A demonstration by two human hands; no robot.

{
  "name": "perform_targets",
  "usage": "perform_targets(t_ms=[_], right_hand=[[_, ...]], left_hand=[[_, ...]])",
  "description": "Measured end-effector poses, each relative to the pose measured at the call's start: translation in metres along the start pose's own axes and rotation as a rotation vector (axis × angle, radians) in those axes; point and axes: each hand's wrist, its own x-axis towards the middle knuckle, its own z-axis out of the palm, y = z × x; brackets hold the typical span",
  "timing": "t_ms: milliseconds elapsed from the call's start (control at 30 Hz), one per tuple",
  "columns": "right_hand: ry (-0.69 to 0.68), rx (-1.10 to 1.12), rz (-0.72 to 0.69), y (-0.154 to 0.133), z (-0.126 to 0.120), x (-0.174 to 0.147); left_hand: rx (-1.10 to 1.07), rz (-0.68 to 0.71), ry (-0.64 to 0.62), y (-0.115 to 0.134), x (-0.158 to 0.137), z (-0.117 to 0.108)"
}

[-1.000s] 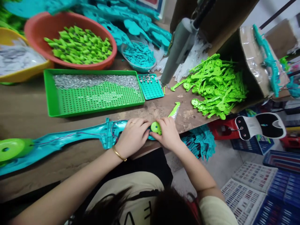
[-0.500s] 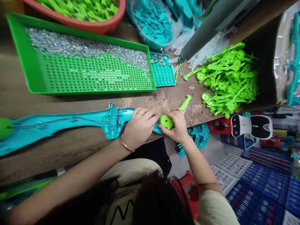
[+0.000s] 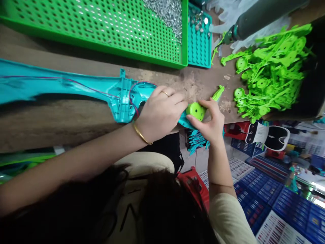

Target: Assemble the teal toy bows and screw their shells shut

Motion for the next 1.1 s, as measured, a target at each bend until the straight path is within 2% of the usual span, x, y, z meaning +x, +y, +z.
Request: perform_targets(t_ms=[167,533,600,767,867,967,1100], right_hand=[[0.013,0.081,0.035,0.004,-0.005,0.001],[0.011,0.077,0.030,0.001,-0.002,-0.003],[-0.041,0.053,0.010,-0.002,-0.001,0.000],[-0.297,0.022,-0.102,-0.003,-0.003,0.005],[-0.404,-0.010,-0.174,0.001,-0.007,0.006],[-0.465,-0.043,-0.230,0.007,-0.007,0.006],[-0.474,-0.080,-0.279,0.015,-0.001,0.008]], left_hand=[[-0.033,0.010,0.017,0.003,0.002,-0.005],[-0.021,0.014,0.020,0.002,-0.003,-0.005],[-0.001,0.013,0.009,-0.002,-0.004,-0.002],[0.044,-0.004,-0.022,-0.014,-0.007,0.007],[0.031,0.020,-0.052,-0.015,-0.007,0.005],[0.019,0.048,-0.125,-0.011,-0.007,-0.002],[0.022,0.037,-0.258,-0.003,-0.003,-0.010]])
